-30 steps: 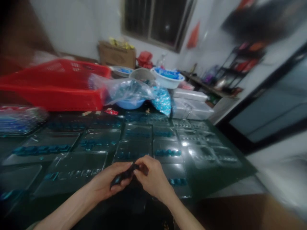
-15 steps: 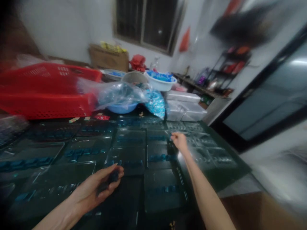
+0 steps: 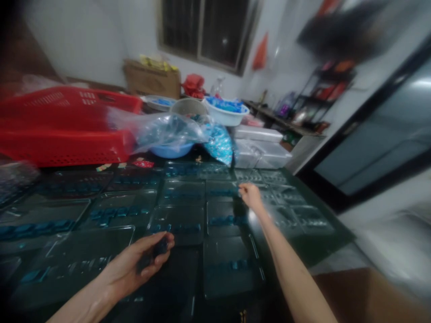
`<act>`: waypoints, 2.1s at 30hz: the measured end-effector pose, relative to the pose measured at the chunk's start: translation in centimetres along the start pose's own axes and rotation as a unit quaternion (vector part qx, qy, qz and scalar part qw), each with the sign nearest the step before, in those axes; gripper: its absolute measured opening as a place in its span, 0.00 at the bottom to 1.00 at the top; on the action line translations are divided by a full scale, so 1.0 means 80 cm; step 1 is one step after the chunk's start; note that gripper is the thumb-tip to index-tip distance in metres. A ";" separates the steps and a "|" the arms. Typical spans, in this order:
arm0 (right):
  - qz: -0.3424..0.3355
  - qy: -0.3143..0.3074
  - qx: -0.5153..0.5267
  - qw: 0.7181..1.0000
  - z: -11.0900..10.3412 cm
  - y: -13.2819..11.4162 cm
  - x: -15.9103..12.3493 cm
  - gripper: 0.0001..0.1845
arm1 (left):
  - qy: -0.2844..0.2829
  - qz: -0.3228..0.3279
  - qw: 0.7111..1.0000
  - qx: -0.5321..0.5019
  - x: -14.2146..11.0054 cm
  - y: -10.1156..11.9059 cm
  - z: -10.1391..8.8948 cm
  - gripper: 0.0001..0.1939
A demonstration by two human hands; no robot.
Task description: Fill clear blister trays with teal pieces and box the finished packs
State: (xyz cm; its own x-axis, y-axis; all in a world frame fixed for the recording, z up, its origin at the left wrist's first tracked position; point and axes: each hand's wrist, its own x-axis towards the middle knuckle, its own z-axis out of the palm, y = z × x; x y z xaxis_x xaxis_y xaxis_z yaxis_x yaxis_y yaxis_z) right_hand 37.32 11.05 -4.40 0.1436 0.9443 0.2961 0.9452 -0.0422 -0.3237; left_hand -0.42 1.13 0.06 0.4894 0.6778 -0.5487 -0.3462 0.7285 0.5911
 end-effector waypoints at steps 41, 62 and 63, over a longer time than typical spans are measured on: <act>-0.050 -0.063 -0.160 0.984 -0.024 -0.103 -0.021 0.08 | -0.020 0.050 0.997 -0.056 -0.001 0.003 0.002 0.11; 0.108 -0.105 0.490 0.859 -0.030 -0.297 -0.186 0.08 | 0.034 0.239 0.962 0.129 -0.015 -0.010 0.018 0.15; 0.116 -0.103 0.496 0.854 -0.029 -0.298 -0.187 0.08 | 0.047 0.252 0.956 0.144 -0.016 -0.011 0.019 0.15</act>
State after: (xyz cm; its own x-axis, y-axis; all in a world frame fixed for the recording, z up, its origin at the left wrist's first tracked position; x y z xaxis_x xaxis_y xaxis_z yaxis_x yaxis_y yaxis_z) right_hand 13.30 -2.83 0.94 0.1432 0.9896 -0.0111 0.1702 -0.0357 -0.9848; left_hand 0.49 -0.52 1.19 0.2386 0.9516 -0.1936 -0.2781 0.2580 0.9253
